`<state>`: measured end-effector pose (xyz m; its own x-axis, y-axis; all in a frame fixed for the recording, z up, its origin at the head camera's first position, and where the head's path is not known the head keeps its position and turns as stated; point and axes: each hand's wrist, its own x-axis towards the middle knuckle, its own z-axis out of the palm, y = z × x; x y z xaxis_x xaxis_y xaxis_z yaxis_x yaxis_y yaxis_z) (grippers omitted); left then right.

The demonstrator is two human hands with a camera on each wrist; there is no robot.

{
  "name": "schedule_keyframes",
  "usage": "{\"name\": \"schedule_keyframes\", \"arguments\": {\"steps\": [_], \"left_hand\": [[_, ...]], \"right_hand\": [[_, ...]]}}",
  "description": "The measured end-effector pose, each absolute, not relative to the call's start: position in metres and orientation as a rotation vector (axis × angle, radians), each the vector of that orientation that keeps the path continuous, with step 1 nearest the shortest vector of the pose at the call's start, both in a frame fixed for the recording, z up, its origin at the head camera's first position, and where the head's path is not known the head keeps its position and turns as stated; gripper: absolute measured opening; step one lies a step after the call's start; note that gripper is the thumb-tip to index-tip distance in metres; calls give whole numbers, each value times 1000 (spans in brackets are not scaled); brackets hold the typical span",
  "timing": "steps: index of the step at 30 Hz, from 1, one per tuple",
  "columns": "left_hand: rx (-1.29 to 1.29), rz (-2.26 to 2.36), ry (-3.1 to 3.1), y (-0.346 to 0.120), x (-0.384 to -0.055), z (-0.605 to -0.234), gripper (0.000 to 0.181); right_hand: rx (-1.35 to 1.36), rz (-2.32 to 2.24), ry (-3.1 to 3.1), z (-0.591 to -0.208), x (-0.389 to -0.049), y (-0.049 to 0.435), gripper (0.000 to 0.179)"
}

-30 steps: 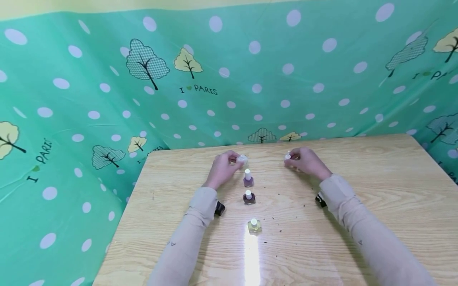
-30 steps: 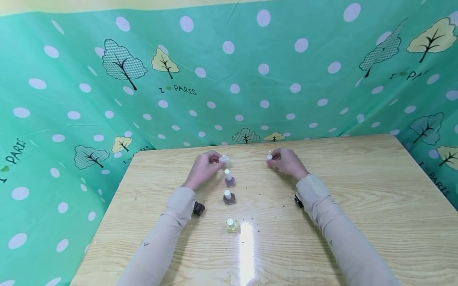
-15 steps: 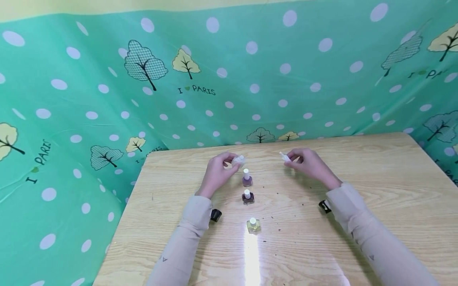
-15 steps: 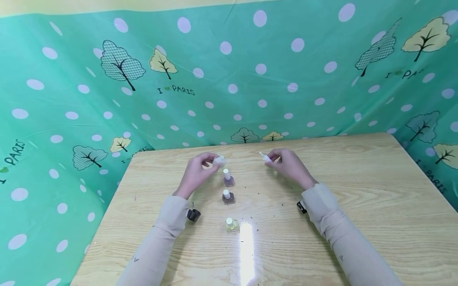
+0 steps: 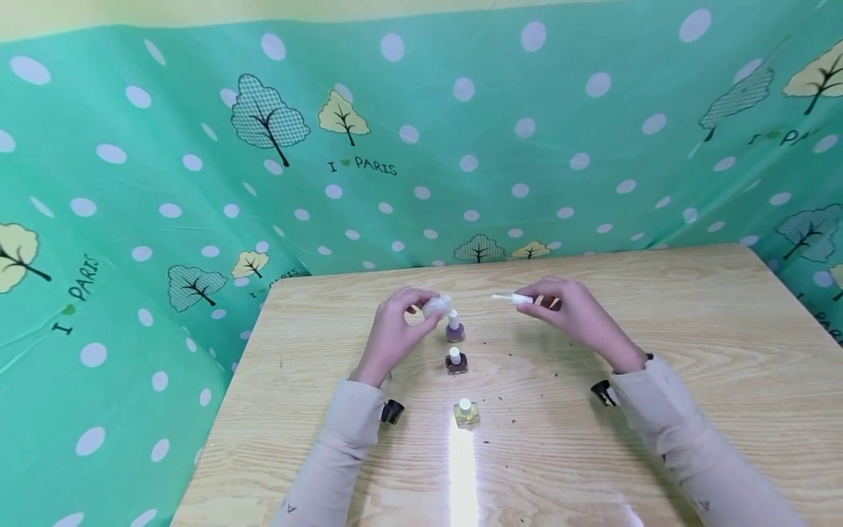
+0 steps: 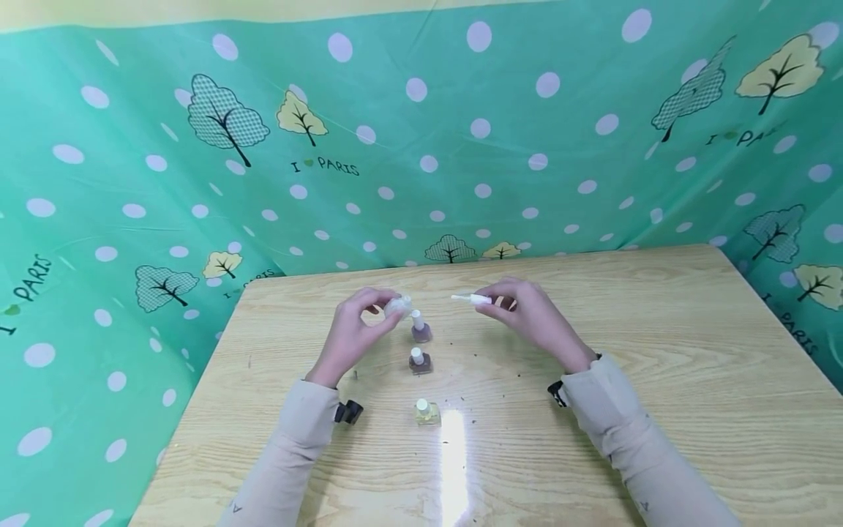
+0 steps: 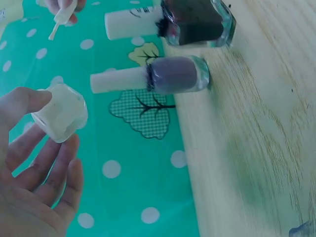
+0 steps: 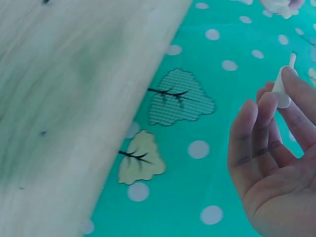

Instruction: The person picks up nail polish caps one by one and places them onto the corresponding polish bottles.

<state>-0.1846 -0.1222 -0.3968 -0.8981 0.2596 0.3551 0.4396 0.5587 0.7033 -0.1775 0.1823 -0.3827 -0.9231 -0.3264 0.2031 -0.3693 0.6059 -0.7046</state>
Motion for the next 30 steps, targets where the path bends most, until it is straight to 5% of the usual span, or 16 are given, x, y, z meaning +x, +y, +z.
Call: {"name": "schedule_keyframes", "arguments": {"steps": [30], "left_hand": [[-868,-1017,-2456,-110,-134,-371,26]], "right_hand": [[789,1140,-2619,-352,-129,153,23]]}}
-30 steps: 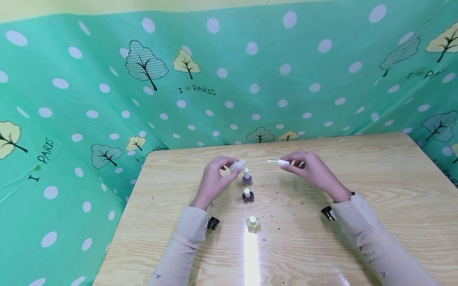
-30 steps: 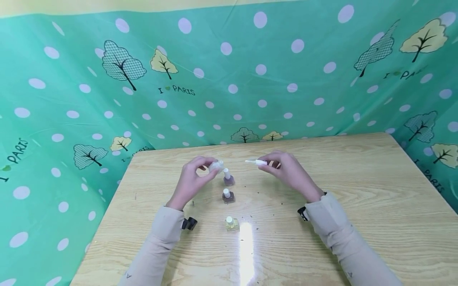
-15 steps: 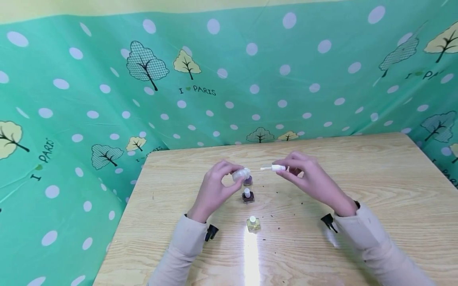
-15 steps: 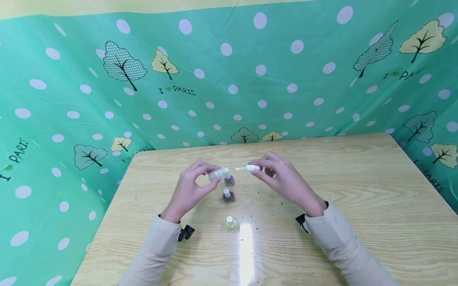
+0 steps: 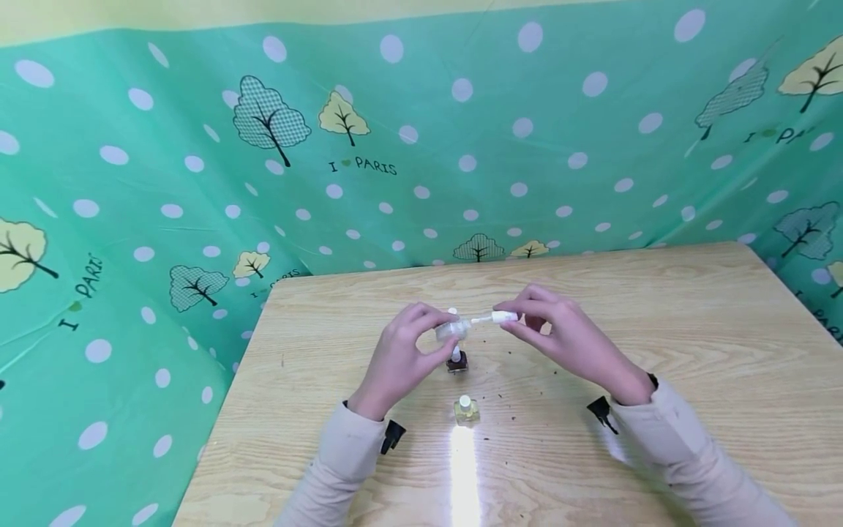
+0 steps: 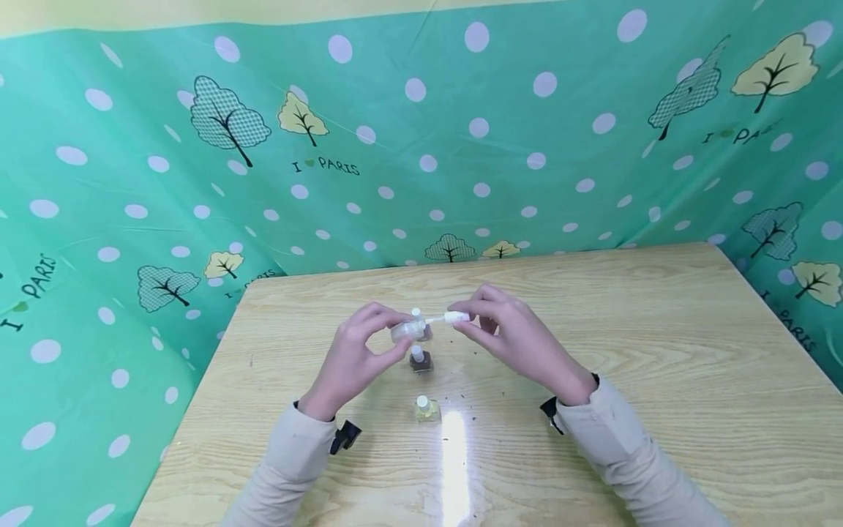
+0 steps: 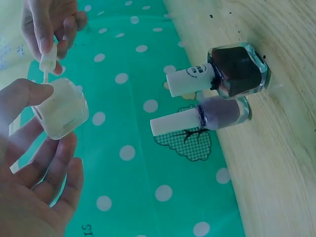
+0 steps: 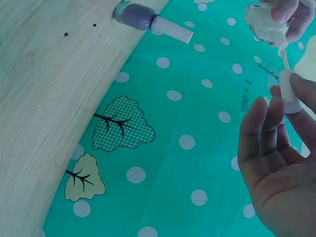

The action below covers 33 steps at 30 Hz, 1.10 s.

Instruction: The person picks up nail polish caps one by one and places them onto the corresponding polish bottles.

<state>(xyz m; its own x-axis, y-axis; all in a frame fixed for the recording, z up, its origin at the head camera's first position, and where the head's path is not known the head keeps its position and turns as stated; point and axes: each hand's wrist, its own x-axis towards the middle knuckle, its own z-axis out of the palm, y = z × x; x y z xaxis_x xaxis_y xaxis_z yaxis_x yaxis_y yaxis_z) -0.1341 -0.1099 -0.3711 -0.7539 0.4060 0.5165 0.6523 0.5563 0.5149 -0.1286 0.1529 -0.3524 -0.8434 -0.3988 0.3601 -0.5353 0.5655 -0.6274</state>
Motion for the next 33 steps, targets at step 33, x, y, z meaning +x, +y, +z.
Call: {"name": "schedule_keyframes", "arguments": {"steps": [33], "left_hand": [[-928,-918,-2434,-104,-124,-366,24]], "right_hand": [[887,1092,-2608,-351,-122,146,18]]}}
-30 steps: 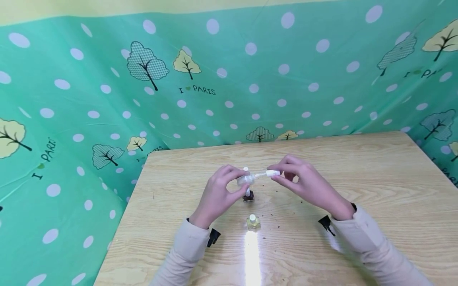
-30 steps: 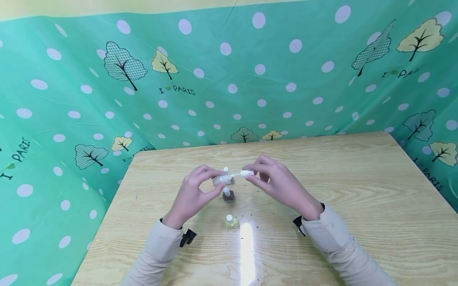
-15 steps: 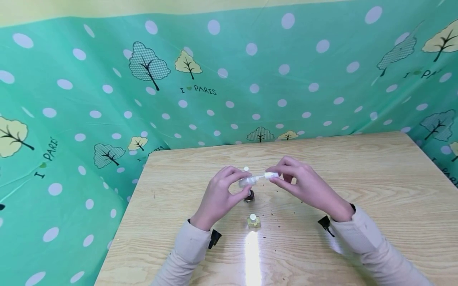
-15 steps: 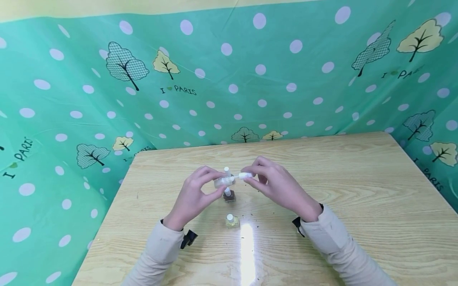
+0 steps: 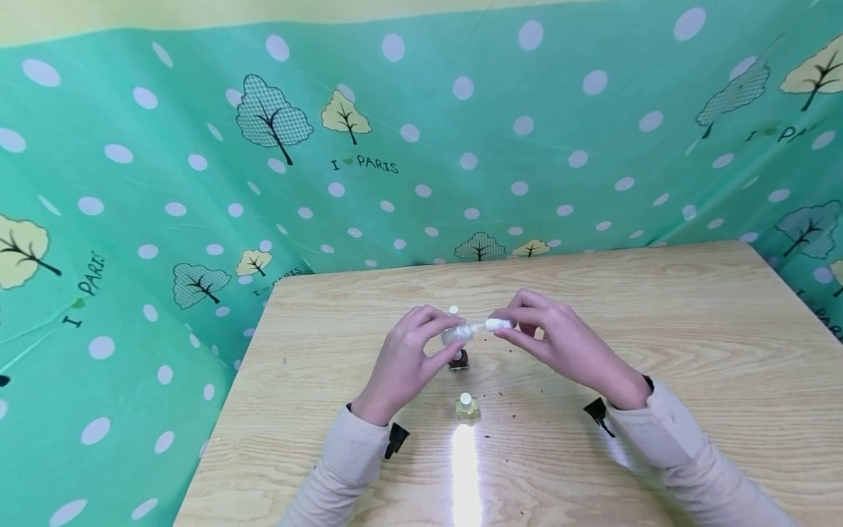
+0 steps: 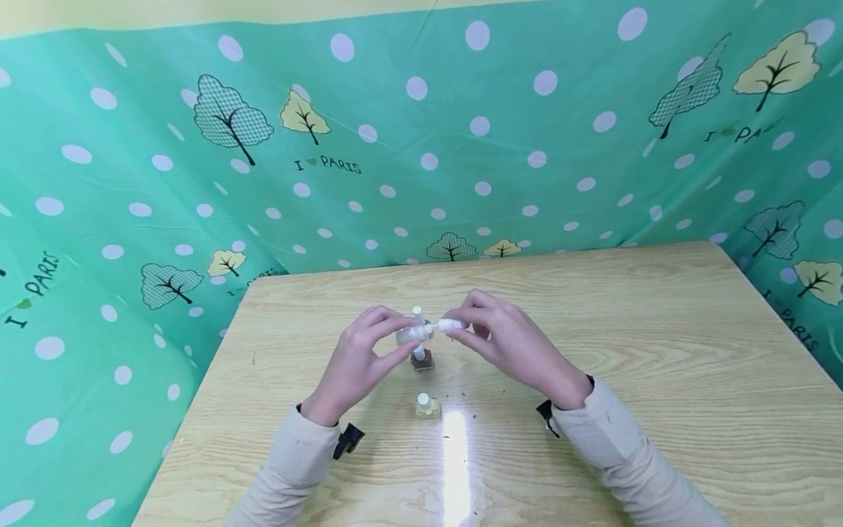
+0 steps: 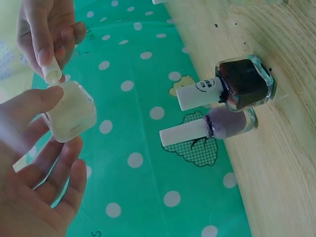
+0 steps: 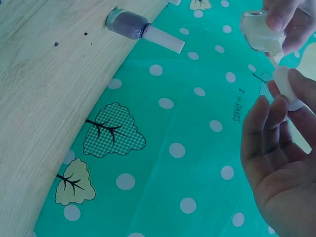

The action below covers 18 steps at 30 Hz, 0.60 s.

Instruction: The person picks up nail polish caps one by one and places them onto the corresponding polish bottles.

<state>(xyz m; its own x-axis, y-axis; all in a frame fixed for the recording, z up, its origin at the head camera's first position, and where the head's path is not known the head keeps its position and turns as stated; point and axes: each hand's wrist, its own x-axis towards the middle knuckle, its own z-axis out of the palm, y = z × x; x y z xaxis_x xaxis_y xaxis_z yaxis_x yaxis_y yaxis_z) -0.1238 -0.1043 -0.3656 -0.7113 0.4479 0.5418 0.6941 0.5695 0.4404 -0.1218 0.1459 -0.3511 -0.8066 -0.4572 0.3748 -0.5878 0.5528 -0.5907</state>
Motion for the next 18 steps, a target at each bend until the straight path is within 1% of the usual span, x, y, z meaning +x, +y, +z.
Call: {"name": "schedule_keyframes", "arguments": {"steps": [9,18], "left_hand": [[-930,-882,-2464,-104,-124,-366,26],[-922,-873,-2454,-103,-124,-369,25]], "right_hand": [[901,1070,-2609,-351,-123,146,15],[894,1162,-2641,-353,-125,147,12]]}}
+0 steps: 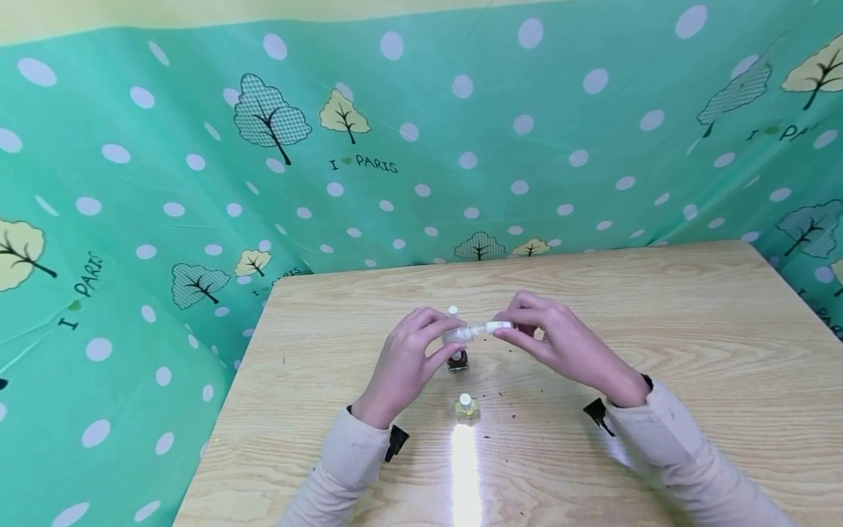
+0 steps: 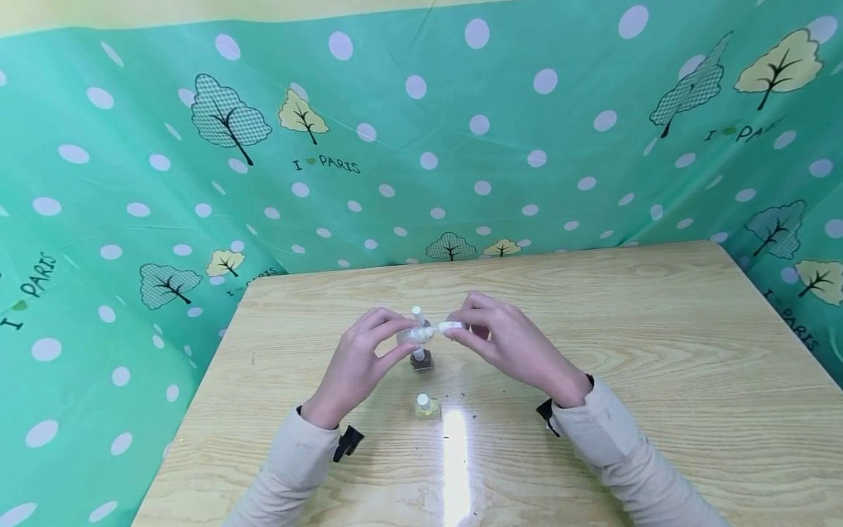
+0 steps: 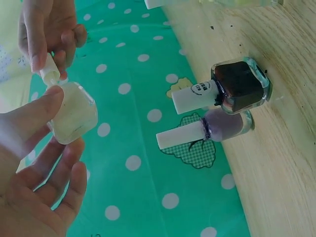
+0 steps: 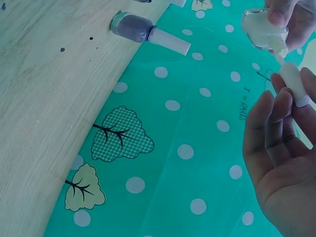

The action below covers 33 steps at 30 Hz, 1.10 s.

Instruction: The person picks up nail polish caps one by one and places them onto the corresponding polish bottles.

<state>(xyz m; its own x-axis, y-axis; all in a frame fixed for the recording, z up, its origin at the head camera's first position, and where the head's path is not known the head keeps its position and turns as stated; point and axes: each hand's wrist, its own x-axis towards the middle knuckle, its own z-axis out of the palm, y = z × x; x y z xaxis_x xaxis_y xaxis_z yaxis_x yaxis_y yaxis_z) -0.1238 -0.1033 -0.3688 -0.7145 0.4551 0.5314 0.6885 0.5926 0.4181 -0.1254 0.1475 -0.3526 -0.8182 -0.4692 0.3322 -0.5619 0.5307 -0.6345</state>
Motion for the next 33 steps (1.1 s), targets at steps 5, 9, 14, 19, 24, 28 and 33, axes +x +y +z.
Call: {"name": "schedule_keyframes", "arguments": {"steps": [5,9,14,19,24,28,33], "left_hand": [[-907,-877,-2440,-103,-125,-370,26],[-915,-879,-2430,-104,-125,-370,25],[-937,-880,-2425,-103,-124,-370,24],[-952,-872,-2435,-102,-124,-370,23],[-961,-850,-2441,-100,-124,-369,24],[-973,-819,-2454,-98,-123,-367,25],[-971,-800,-2467,-96,-122,-365,26]], "right_hand": [[894,1162,-2638,-352,-125,148,12],[918,1170,-2608,-354,-125,148,14],[934,1170,-2599,-356,-126,146,15],[954,1159,-2604,-357,-126,144,13],[946,1156,-2631,-356,-126,141,14],[966,1140,-2655,-355,-126,139,16],[976,1129,-2666,-355,-126,138,15]]}}
